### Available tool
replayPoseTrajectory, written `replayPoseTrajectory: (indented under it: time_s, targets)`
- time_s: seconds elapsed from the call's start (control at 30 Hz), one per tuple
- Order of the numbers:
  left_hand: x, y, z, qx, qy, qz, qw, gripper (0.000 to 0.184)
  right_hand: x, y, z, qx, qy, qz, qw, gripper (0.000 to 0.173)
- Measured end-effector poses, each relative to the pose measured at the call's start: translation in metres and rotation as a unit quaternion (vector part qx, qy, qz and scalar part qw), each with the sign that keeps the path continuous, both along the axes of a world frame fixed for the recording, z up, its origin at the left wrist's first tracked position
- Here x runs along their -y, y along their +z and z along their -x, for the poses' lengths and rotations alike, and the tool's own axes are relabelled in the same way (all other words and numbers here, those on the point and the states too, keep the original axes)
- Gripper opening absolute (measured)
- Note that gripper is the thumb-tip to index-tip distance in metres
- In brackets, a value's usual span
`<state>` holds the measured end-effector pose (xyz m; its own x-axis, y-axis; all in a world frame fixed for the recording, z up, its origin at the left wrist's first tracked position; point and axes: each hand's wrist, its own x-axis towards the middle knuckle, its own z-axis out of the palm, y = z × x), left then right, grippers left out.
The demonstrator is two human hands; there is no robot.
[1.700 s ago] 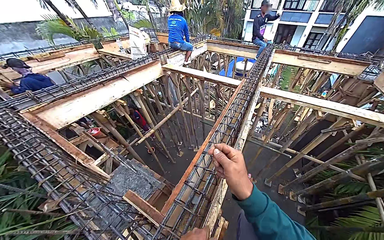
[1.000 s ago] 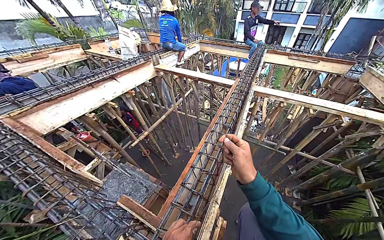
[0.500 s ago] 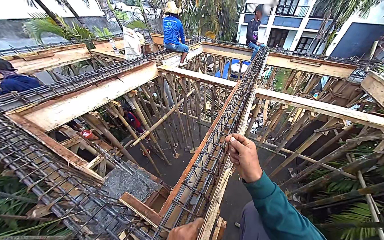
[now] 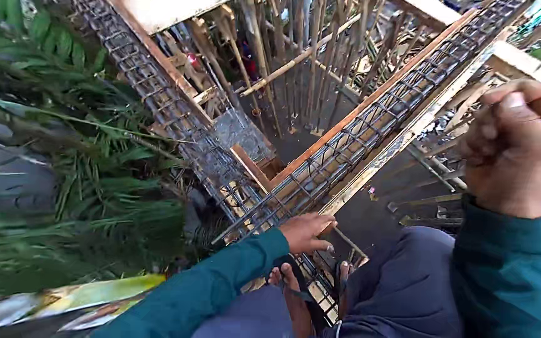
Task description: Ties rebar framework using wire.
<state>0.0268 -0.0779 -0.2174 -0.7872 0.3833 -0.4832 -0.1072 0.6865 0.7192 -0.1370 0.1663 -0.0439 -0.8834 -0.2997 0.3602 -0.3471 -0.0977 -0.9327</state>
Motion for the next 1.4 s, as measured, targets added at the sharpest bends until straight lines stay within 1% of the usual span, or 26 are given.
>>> replayPoseTrajectory:
  time_s: [0.03, 0.07, 0.13, 0.17, 0.2, 0.23, 0.27, 0.3, 0.37, 0.4, 0.43, 0.5, 0.6, 0.67, 0.73, 0.77, 0.83, 0.9, 0.97, 1.0, 1.07, 1.13, 1.2, 1.27, 1.33, 1.4]
  targets:
    - [0.010, 0.003, 0.000, 0.001, 0.031, 0.000, 1.000, 0.074, -0.006, -0.001, 0.003, -0.016, 0.001, -0.015, 1.000, 0.022]
    - [0.020, 0.007, 0.000, -0.013, 0.065, 0.002, 0.998, 0.066, -0.010, -0.001, 0.007, -0.040, 0.012, -0.042, 0.998, 0.021]
    - [0.039, 0.018, -0.004, -0.099, 0.147, 0.000, 0.984, 0.043, -0.006, 0.004, 0.013, -0.104, 0.060, -0.146, 0.982, 0.021]
    - [0.046, 0.023, -0.007, -0.165, 0.186, -0.004, 0.969, 0.035, 0.003, 0.007, 0.014, -0.133, 0.093, -0.218, 0.962, 0.021]
    - [0.050, 0.030, -0.009, -0.230, 0.215, -0.006, 0.949, 0.031, 0.014, 0.006, 0.012, -0.161, 0.124, -0.295, 0.933, 0.021]
    - [0.052, 0.039, -0.010, -0.282, 0.236, -0.012, 0.930, 0.030, 0.025, 0.001, 0.012, -0.186, 0.163, -0.370, 0.896, 0.023]
    - [0.051, 0.047, -0.009, -0.316, 0.252, -0.022, 0.914, 0.031, 0.036, -0.010, 0.013, -0.203, 0.204, -0.433, 0.854, 0.024]
    - [0.047, 0.055, -0.009, -0.332, 0.260, -0.032, 0.906, 0.033, 0.047, -0.026, 0.013, -0.197, 0.246, -0.485, 0.816, 0.023]
    - [0.037, 0.059, -0.006, -0.341, 0.253, -0.026, 0.905, 0.036, 0.068, -0.060, 0.009, -0.175, 0.315, -0.540, 0.761, 0.020]
    - [0.033, 0.055, -0.005, -0.333, 0.241, -0.009, 0.911, 0.037, 0.077, -0.076, 0.004, -0.177, 0.338, -0.546, 0.746, 0.018]
    - [0.029, 0.047, -0.005, -0.328, 0.227, 0.012, 0.917, 0.037, 0.085, -0.091, -0.004, -0.180, 0.354, -0.543, 0.740, 0.016]
    - [0.022, 0.027, -0.009, -0.322, 0.205, 0.042, 0.924, 0.032, 0.096, -0.109, -0.022, -0.181, 0.372, -0.521, 0.747, 0.013]
    - [0.023, 0.011, -0.014, -0.310, 0.197, 0.036, 0.929, 0.025, 0.105, -0.116, -0.031, -0.174, 0.395, -0.490, 0.758, 0.015]
    - [0.030, 0.015, -0.011, -0.326, 0.179, 0.044, 0.927, 0.024, 0.110, -0.113, -0.028, -0.166, 0.398, -0.483, 0.762, 0.017]
    - [0.041, 0.028, -0.003, -0.342, 0.154, 0.076, 0.924, 0.025, 0.119, -0.108, -0.020, -0.140, 0.412, -0.491, 0.755, 0.022]
    - [0.047, 0.035, 0.002, -0.347, 0.152, 0.096, 0.921, 0.025, 0.123, -0.106, -0.016, -0.138, 0.405, -0.485, 0.763, 0.022]
    - [0.061, 0.045, 0.017, -0.308, 0.186, 0.130, 0.924, 0.030, 0.129, -0.107, -0.006, -0.137, 0.370, -0.467, 0.791, 0.023]
    - [0.070, 0.043, 0.035, -0.228, 0.233, 0.129, 0.937, 0.035, 0.124, -0.112, 0.005, -0.130, 0.328, -0.453, 0.819, 0.025]
    - [0.065, 0.025, 0.049, -0.134, 0.261, 0.088, 0.952, 0.037, 0.111, -0.128, 0.014, -0.109, 0.300, -0.457, 0.830, 0.024]
    - [0.057, 0.010, 0.052, -0.096, 0.270, 0.053, 0.957, 0.036, 0.102, -0.141, 0.016, -0.092, 0.297, -0.467, 0.828, 0.023]
    - [0.041, -0.029, 0.047, -0.063, 0.287, -0.010, 0.956, 0.032, 0.082, -0.173, 0.018, -0.052, 0.297, -0.493, 0.816, 0.021]
    - [0.035, -0.070, 0.037, -0.053, 0.304, -0.033, 0.951, 0.029, 0.060, -0.208, 0.017, -0.025, 0.276, -0.524, 0.805, 0.019]
    - [0.040, -0.105, 0.030, -0.051, 0.317, -0.009, 0.947, 0.029, 0.042, -0.240, 0.017, 0.002, 0.239, -0.563, 0.792, 0.020]
    - [0.044, -0.127, 0.026, -0.045, 0.301, 0.045, 0.952, 0.029, 0.036, -0.266, 0.020, 0.019, 0.219, -0.592, 0.775, 0.021]
    - [0.047, -0.136, 0.030, -0.033, 0.244, 0.102, 0.964, 0.029, 0.049, -0.272, 0.028, 0.013, 0.222, -0.619, 0.753, 0.024]
    - [0.046, -0.141, 0.036, -0.041, 0.196, 0.135, 0.970, 0.028, 0.074, -0.265, 0.033, -0.032, 0.241, -0.644, 0.726, 0.027]
